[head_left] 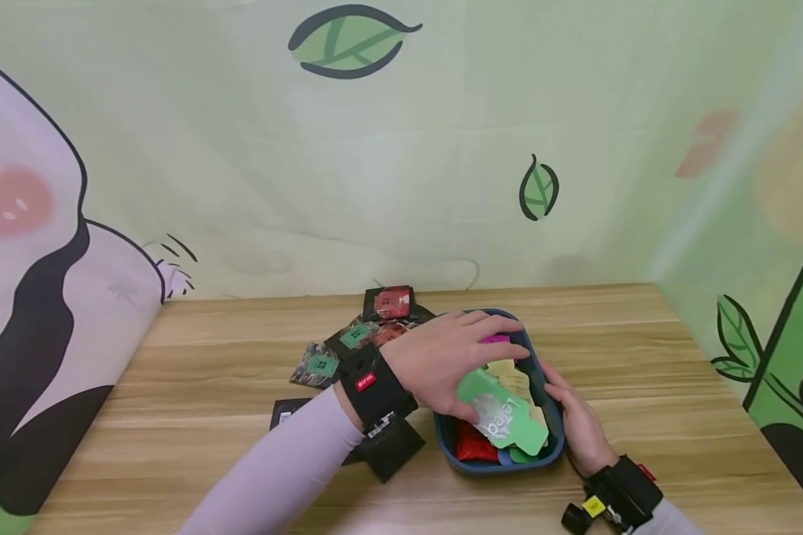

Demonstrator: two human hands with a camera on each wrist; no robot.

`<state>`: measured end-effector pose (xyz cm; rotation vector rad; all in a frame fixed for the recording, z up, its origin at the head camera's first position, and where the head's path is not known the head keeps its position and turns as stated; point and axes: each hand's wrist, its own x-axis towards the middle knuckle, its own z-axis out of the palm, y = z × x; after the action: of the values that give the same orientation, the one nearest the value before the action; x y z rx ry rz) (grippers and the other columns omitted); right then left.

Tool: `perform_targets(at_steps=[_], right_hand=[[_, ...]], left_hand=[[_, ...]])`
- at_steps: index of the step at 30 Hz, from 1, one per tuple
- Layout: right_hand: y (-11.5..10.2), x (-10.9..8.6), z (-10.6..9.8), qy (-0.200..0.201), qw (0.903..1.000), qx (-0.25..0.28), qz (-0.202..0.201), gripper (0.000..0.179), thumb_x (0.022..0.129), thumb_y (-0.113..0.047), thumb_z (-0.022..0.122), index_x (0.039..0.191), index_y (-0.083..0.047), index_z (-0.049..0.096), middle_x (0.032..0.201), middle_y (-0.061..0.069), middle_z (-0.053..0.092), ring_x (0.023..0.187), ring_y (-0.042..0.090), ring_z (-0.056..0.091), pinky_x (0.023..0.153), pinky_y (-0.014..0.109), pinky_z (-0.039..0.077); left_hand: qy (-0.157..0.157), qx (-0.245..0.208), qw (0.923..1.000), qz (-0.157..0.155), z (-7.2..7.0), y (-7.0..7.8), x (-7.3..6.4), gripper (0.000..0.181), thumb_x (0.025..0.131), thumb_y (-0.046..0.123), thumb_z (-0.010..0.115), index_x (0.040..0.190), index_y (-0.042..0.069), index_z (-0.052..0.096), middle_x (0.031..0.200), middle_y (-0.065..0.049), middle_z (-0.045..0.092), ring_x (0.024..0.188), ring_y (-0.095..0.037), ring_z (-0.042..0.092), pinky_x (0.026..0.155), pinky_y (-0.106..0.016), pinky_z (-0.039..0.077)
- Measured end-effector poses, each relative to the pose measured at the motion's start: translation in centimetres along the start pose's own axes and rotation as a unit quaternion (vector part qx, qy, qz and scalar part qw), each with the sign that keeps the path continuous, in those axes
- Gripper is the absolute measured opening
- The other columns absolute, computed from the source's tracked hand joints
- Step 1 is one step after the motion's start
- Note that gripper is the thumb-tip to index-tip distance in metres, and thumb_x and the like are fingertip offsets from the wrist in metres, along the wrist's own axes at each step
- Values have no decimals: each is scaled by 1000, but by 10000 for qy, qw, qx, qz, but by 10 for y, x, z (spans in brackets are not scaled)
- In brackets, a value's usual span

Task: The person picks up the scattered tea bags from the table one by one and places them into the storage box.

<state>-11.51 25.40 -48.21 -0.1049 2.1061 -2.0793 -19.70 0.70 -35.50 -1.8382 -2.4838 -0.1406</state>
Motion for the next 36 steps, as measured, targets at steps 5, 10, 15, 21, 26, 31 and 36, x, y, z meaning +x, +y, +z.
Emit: perform_targets(at_steps=[5,10,15,21,26,31,36], right_hand=[[1,0,0,-7,10000,15,14,64,107,-39,24,162,-7,14,167,11,10,150,28,10,104,13,28],[2,0,0,-7,10000,46,25,64,107,-39,24,162,-7,14,167,11,11,150,28,11,104,13,29],[1,0,1,-41,9999,140,67,65,107,-39,24,162,-7,13,167,11,10,150,27,11,104,14,30],[1,0,0,-100,9998,174,68,66,107,-41,24,163,-8,11,167,10,9,151,26,9,105,15,29],[1,-1,0,-62,9998,152,115,66,107,-40,25,163,-9,11,168,9,9,152,25,7,107,14,27],[1,-1,0,-13,9998,185,102,66,107,-41,27,163,-9,13,167,9,10,151,24,7,107,14,27],[1,-1,0,-19,9998,190,44,66,107,-40,28,162,-8,13,167,9,10,151,25,8,106,13,27]], left_hand=[[-7,-43,10000,-61,0,0,-3,98,70,70,70,153,27,43,163,-2,23,147,-20,24,116,-38,25],[-27,-75,9999,-112,0,-1,-8,103,68,76,67,155,27,40,164,-1,22,149,-21,22,117,-39,21],[-83,-34,9998,-178,4,-2,-14,114,64,92,48,158,29,34,165,0,21,148,-20,22,115,-43,24],[25,-169,9996,-237,10,-4,-24,119,63,95,44,161,29,27,167,0,13,151,-23,15,118,-50,17],[68,-279,9985,-476,15,-7,-41,119,64,95,44,162,35,16,168,7,3,153,-25,12,116,-57,15],[109,-311,9960,-835,19,-16,-71,119,65,93,48,163,34,16,168,4,5,153,-27,10,116,-58,13],[181,-312,9912,-1277,30,-30,-113,120,65,89,56,163,30,18,168,2,2,152,-31,13,113,-63,16]])
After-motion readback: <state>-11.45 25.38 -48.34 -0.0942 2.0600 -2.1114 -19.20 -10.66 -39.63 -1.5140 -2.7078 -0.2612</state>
